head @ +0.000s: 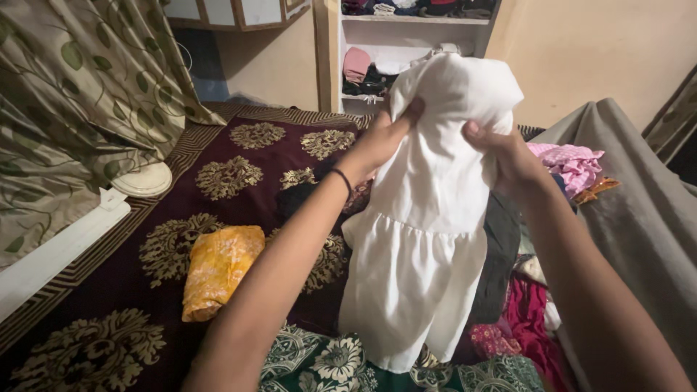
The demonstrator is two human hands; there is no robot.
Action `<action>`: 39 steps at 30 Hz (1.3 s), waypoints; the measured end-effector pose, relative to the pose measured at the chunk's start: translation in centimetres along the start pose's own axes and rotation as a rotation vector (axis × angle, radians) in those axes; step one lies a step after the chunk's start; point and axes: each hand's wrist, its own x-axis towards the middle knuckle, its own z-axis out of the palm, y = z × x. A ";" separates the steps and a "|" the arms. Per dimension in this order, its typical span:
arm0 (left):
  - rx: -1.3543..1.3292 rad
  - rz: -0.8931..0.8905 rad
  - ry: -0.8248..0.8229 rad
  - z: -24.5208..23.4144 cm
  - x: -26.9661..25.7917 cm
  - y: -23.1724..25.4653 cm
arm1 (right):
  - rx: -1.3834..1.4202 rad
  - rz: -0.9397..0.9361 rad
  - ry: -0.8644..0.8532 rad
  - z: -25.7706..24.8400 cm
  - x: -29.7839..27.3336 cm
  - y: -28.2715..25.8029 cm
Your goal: The person folds a yellow patterned cloth, a white shirt, and a pair of dark trousers on a patterned rug. Each item is smoothed, folded into a compact rectangle, and placed on the floor beside the previous one.
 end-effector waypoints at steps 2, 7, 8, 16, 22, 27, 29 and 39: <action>-0.050 0.042 0.021 0.2 1.0 -0.6 | -0.005 -0.028 0.000 0.0 0.5 0.1; -0.165 0.281 0.108 1.7 2.8 -0.6 | -0.043 -0.137 -0.009 -1.1 0.7 -0.4; -0.177 0.289 0.103 1.9 2.8 -0.4 | -0.048 -0.112 0.004 -1.7 0.6 -0.4; -0.059 0.170 0.089 5.0 -7.3 1.2 | -0.177 0.005 0.115 -7.5 -5.9 5.5; -0.072 -0.063 0.260 9.7 -25.9 -0.7 | -0.201 0.301 0.176 -4.4 -21.4 16.0; -0.173 -0.503 0.421 12.6 -35.8 -2.7 | 0.327 0.611 0.321 1.6 -32.6 21.3; -0.203 -0.557 0.404 13.1 -37.9 -3.9 | 0.392 0.677 0.370 2.6 -35.3 22.7; -0.177 -0.668 0.406 14.2 -41.4 -5.9 | 0.429 0.745 0.401 3.3 -39.8 23.8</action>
